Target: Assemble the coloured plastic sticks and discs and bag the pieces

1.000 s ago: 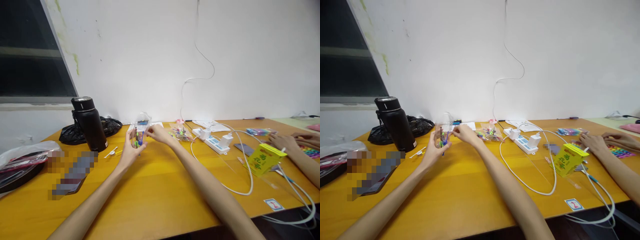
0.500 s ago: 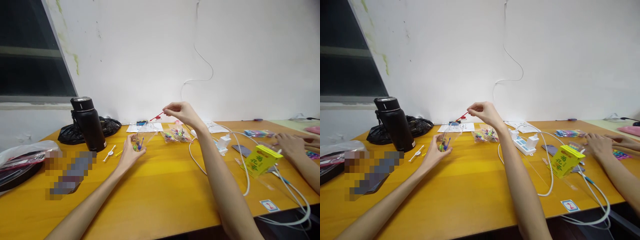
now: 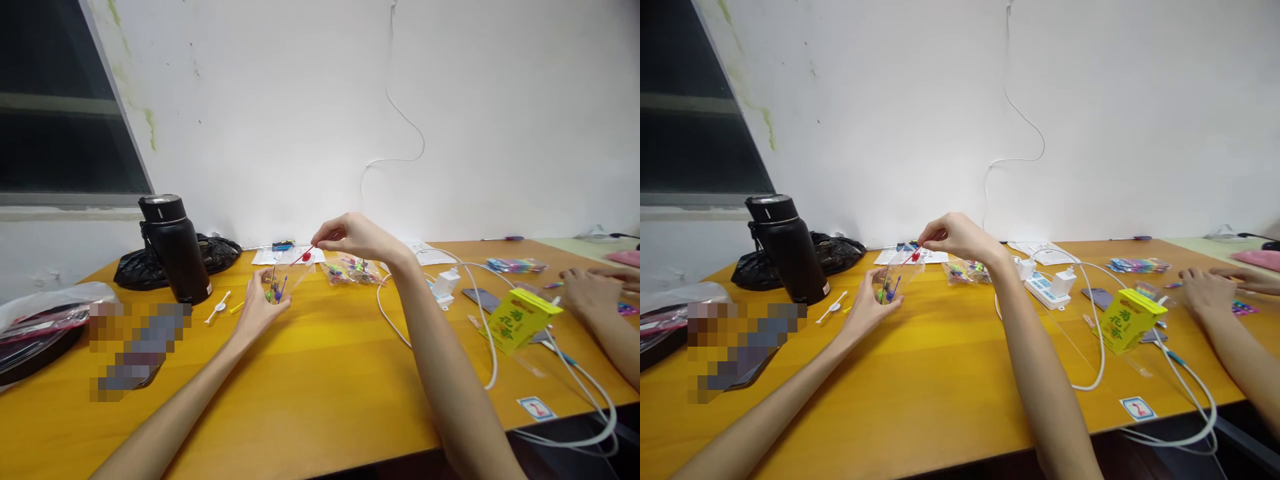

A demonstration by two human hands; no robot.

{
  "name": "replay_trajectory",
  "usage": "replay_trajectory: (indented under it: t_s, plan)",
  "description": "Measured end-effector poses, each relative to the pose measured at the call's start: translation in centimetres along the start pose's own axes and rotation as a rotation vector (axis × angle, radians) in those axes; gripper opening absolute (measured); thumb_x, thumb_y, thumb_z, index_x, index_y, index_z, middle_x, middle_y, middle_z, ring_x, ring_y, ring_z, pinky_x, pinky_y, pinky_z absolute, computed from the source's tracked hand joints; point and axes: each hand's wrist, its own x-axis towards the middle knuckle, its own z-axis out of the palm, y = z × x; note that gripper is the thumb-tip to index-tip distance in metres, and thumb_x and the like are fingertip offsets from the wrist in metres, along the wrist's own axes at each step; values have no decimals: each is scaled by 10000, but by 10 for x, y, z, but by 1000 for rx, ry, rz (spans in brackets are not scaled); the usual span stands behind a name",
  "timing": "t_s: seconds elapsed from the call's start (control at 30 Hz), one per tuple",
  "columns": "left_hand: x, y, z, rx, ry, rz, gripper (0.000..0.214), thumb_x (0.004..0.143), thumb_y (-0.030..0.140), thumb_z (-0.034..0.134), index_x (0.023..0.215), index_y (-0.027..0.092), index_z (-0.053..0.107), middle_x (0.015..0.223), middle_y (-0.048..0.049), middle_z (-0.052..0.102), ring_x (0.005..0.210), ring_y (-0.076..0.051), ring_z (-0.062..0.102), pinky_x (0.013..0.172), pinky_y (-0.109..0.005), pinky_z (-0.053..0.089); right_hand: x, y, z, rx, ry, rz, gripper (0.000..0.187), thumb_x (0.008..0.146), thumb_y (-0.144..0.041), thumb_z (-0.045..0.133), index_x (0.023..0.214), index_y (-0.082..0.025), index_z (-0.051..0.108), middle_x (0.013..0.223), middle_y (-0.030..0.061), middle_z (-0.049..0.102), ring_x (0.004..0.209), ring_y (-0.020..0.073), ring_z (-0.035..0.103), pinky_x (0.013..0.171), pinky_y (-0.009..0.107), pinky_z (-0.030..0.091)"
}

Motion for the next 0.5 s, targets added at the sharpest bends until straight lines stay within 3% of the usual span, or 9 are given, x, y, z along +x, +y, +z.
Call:
replay_trajectory:
  t_s: [0.33,0.5]
  plan:
    - [-2,1,2,2,-30,49,626,691,261,788,1255,240,518,1214,-77,581,1124,-241,560,971,-370,425,11,-1,21,-123,-71,3,169,845,-121,649,931,-142,794,861,50,774,755,130,691,664,224,488]
    - [-2,3,2,-58,-51,29,645,684,253,794,1265,236,515,1221,-81,571,1086,-215,572,935,-336,448,16,-4,32,-161,-6,17,153,825,-72,653,885,-124,784,791,51,760,680,125,669,630,220,467]
